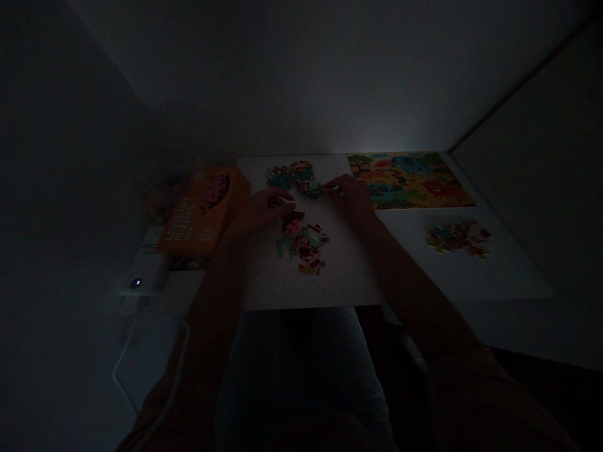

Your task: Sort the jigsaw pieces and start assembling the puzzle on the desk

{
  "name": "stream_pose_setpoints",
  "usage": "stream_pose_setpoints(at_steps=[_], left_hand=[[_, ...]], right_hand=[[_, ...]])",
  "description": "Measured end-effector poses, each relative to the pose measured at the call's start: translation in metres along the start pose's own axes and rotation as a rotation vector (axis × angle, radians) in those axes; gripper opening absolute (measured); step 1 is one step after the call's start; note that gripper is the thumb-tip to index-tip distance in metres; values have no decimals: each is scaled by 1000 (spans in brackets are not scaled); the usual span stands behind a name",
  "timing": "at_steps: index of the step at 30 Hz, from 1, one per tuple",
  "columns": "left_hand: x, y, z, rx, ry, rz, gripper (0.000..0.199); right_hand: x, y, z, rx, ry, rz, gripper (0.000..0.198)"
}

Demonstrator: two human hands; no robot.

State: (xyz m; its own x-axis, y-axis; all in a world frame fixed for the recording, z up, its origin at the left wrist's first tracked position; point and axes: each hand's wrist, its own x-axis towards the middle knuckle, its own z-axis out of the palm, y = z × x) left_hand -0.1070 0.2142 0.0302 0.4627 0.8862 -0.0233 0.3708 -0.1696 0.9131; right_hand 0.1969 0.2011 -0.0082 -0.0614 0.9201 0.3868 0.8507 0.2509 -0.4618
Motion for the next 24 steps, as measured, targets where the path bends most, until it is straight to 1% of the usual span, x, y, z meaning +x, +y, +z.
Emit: stream_pose_setpoints(at_steps=[2, 3, 4, 6, 8, 11, 14, 20, 22, 24], left_hand=[[-1, -1, 1, 44, -88, 10, 43], [-1, -2, 1, 68, -105, 21, 42], [-1, -4, 3, 96, -94, 40, 41], [1, -5, 6, 169, 8, 84, 38], [4, -6, 8, 250, 119, 103, 35], [7, -6, 10, 309, 211, 93, 33], [9, -6, 10, 312, 257, 99, 31], [8, -6, 10, 366, 268, 108, 26], [8, -6, 10, 376, 272, 100, 25], [9, -6, 10, 370, 293, 87, 26]], right_hand=[[1, 0, -2, -5, 33, 5, 44], [1, 0, -3, 3, 51, 12, 44], [2, 0, -3, 25, 72, 24, 44], [3, 1, -5, 127, 119, 62, 47], [4, 3, -6, 287, 160, 107, 52], [6, 1, -10, 512, 167, 139, 58], [7, -6, -14, 621, 129, 119, 60], [4, -17, -20, 675, 41, 96, 61], [1, -16, -21, 670, -42, 80, 60], [-2, -13, -21, 640, -175, 46, 58]])
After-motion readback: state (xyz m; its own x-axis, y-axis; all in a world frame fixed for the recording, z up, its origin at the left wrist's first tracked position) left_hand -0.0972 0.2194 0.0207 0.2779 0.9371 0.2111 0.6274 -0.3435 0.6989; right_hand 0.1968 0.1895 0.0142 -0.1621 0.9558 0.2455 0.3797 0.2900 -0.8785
